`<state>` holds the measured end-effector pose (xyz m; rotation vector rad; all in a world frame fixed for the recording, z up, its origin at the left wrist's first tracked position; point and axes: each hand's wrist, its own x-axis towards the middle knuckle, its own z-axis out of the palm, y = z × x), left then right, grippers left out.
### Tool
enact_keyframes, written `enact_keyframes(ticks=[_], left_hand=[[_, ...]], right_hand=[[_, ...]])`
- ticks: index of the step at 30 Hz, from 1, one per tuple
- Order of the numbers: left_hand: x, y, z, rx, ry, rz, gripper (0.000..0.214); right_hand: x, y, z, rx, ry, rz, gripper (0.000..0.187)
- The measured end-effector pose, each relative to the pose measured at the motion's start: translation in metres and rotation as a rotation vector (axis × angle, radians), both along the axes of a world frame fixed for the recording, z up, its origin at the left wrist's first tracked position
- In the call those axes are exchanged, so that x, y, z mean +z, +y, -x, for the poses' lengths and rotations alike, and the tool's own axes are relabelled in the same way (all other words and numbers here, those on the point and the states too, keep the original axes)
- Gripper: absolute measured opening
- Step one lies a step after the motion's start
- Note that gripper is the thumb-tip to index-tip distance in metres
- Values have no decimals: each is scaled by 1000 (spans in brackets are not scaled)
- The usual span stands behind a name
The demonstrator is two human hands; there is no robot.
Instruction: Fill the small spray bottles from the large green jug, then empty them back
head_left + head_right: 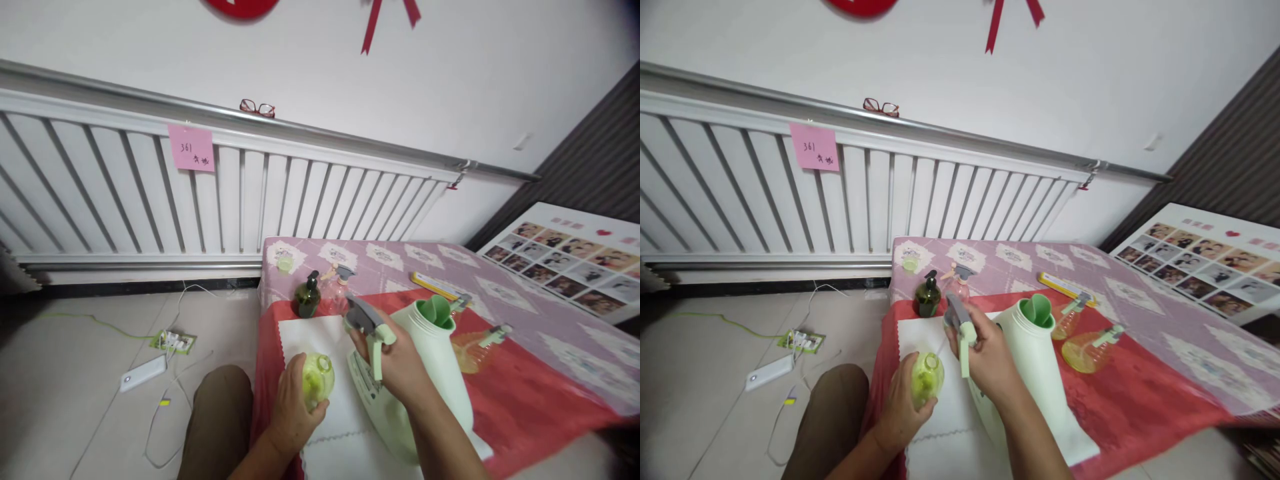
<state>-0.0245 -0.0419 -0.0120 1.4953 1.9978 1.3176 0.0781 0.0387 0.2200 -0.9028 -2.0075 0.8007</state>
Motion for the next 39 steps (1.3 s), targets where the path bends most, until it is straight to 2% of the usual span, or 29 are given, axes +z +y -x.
enact_keyframes(ticks=[5, 9, 13, 22, 31, 39], left_hand=[[-1, -1, -1, 7, -4, -6, 82], [-4, -1, -1, -2, -6, -19, 82], [-6, 0, 0, 9, 5, -42, 83], [-6, 0, 0, 13, 34, -63, 83], [-5, 0, 0, 11, 41, -67, 85], [-7, 0, 0, 16, 51, -100, 84]], right_hand=[[-28, 2, -1, 160, -107, 181, 32], [-54, 5, 0, 209, -77, 381, 36], [-71, 3, -3, 240, -17, 469, 41], [-90, 5, -16, 252, -18, 376, 35], [-80, 1, -10, 298, -65, 332, 34], [-87, -1, -13, 273, -103, 292, 38]])
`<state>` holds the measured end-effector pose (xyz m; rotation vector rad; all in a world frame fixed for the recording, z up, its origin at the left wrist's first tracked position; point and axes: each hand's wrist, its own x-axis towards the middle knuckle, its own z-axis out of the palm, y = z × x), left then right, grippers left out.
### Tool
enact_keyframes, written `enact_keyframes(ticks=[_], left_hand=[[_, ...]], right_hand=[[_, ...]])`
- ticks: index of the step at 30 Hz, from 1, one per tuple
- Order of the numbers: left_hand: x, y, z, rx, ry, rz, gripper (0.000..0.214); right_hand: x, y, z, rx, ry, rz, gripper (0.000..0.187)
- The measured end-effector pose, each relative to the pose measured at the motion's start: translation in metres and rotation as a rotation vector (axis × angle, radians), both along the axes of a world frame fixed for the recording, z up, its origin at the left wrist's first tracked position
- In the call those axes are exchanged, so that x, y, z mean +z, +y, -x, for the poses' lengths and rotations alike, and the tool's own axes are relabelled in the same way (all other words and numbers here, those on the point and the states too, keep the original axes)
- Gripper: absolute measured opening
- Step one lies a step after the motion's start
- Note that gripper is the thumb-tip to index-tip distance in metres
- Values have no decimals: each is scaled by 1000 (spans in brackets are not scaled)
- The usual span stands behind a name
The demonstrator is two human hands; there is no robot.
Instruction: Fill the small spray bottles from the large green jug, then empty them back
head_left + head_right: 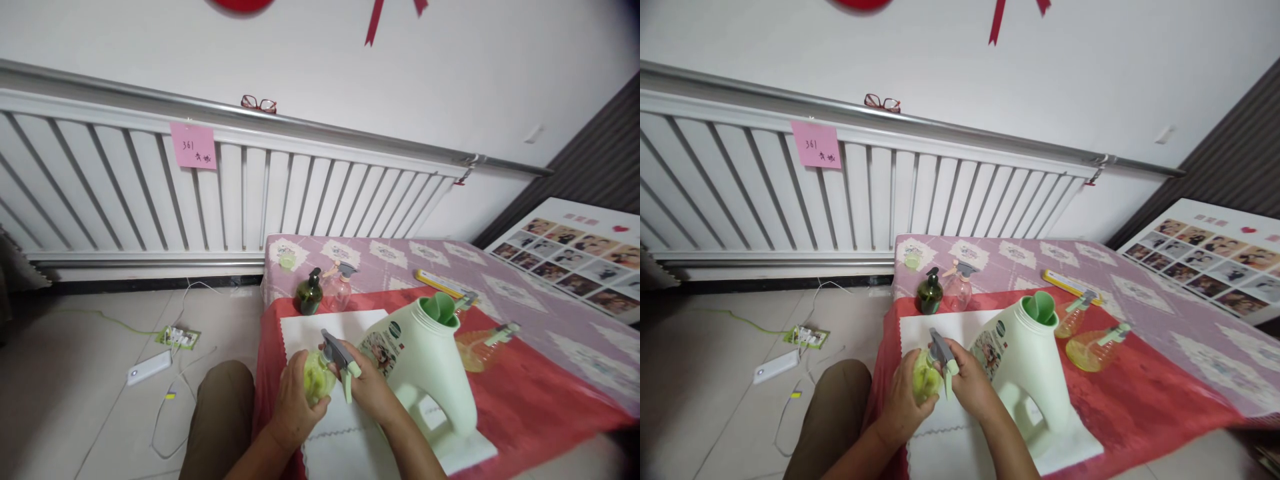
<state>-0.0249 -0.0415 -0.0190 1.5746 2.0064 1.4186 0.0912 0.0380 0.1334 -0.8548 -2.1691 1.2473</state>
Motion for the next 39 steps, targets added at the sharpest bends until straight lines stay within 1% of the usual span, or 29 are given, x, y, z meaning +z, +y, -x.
enact_keyframes(ticks=[7, 10, 13, 17, 19, 20, 22, 24, 25, 27, 29, 30, 35, 37, 39], left_hand=[[-2, 0, 1, -11, -7, 1, 84], [-2, 1, 0, -4, -9, 13, 85], [-1, 1, 0, -4, -6, 24, 85], [-1, 1, 0, -9, 17, -10, 86], [-2, 1, 1, -15, 29, -28, 86], [-2, 1, 1, -18, 36, -35, 86], [-3, 1, 2, -21, 44, -40, 86], [-4, 1, 2, -20, 43, -34, 86], [-4, 1, 2, -22, 39, -26, 86], [-4, 1, 2, -26, 30, -10, 86], [-4, 1, 2, -29, 22, -4, 86], [-3, 1, 2, -29, 20, -4, 86], [-1, 0, 3, -36, 31, -6, 84], [-1, 0, 4, -41, 26, -5, 84], [-1, -1, 4, -42, 18, -5, 84]], right_hand=[[-7, 2, -1, 9, -40, -46, 34], [-14, 3, -1, 15, -17, 11, 32], [-23, 2, 0, -10, 35, 85, 30], [-31, 1, 0, -26, 84, 127, 30], [-31, 0, 0, -41, 79, 91, 29], [-31, 0, 1, -49, 65, 49, 31], [-27, 1, 2, -58, 21, -68, 40], [-20, 3, 4, -28, -43, -183, 45], [-16, 4, 5, 2, -76, -223, 43], [-9, 5, 7, 69, -123, -256, 33], [-3, 6, 6, 106, -131, -226, 25], [-2, 7, 6, 105, -116, -192, 24], [-7, 6, -2, 99, 15, 45, 34], [-7, 6, -3, 98, 36, 84, 37], [-5, 5, -3, 98, 30, 87, 38]])
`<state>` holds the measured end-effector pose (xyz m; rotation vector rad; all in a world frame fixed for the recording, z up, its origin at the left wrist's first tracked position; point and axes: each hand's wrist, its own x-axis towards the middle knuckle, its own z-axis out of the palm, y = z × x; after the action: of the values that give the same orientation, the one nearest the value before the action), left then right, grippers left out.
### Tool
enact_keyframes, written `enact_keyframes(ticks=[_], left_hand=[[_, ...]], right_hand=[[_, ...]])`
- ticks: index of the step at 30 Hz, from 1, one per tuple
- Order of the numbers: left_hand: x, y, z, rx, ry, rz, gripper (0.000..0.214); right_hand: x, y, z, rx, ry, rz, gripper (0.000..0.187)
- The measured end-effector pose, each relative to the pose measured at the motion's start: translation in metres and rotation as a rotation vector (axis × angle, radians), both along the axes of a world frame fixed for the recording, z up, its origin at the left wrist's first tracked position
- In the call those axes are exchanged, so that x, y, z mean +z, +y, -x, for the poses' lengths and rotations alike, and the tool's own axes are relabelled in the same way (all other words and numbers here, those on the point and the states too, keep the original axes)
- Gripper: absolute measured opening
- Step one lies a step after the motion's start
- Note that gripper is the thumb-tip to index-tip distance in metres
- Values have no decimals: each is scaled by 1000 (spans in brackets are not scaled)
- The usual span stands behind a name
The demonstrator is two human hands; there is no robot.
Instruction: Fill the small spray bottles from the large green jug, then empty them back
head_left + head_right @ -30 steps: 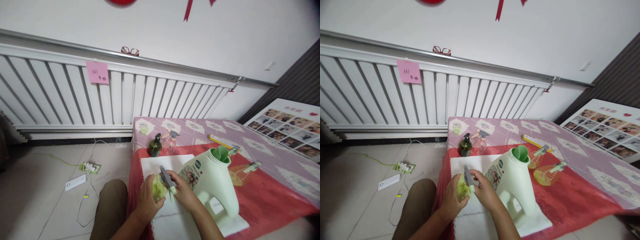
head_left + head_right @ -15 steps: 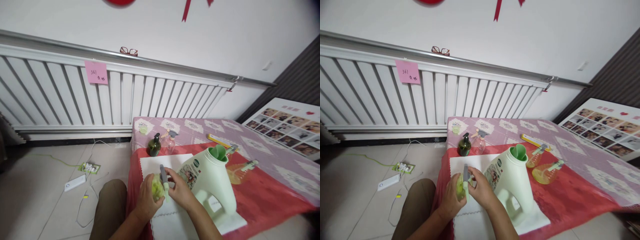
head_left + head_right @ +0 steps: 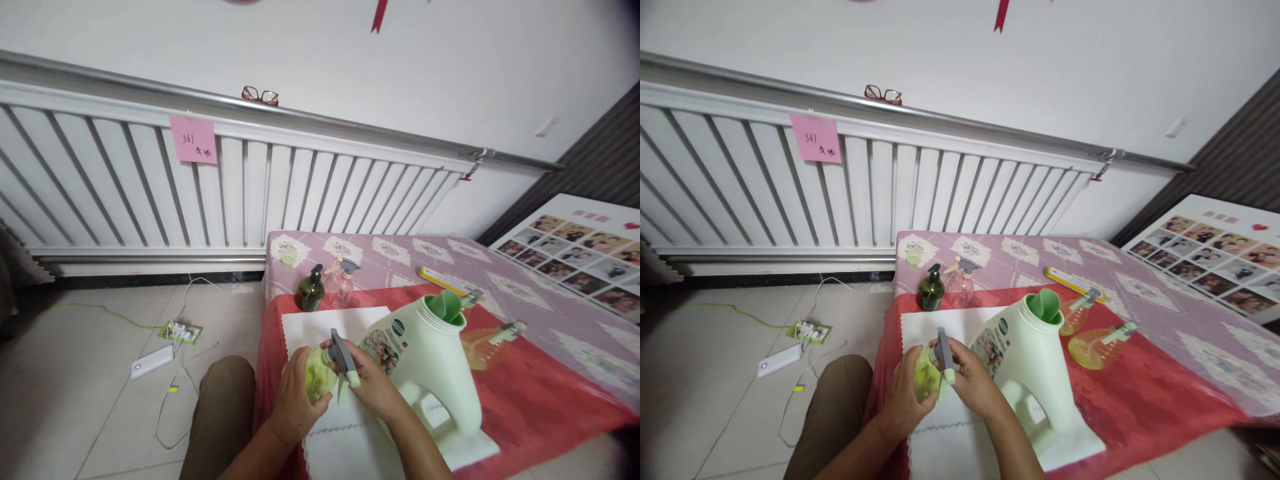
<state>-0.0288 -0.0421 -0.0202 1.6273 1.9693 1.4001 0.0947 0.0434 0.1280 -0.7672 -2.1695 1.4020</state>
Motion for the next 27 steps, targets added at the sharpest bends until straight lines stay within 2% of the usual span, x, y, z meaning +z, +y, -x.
enact_keyframes(ticks=[8, 18, 23, 27], left_hand=[[-2, 2, -2, 22, 11, -16, 86], [-5, 2, -1, 37, 30, -48, 89], [-5, 3, 0, 24, 19, -46, 90], [-6, 4, 2, 17, -16, -87, 83]], right_hand=[[6, 2, 2, 10, -40, -70, 39], [-14, -3, 6, -68, -49, -97, 32], [-24, -13, 10, -226, -29, -93, 28], [-31, -25, 19, -398, -35, -101, 17]])
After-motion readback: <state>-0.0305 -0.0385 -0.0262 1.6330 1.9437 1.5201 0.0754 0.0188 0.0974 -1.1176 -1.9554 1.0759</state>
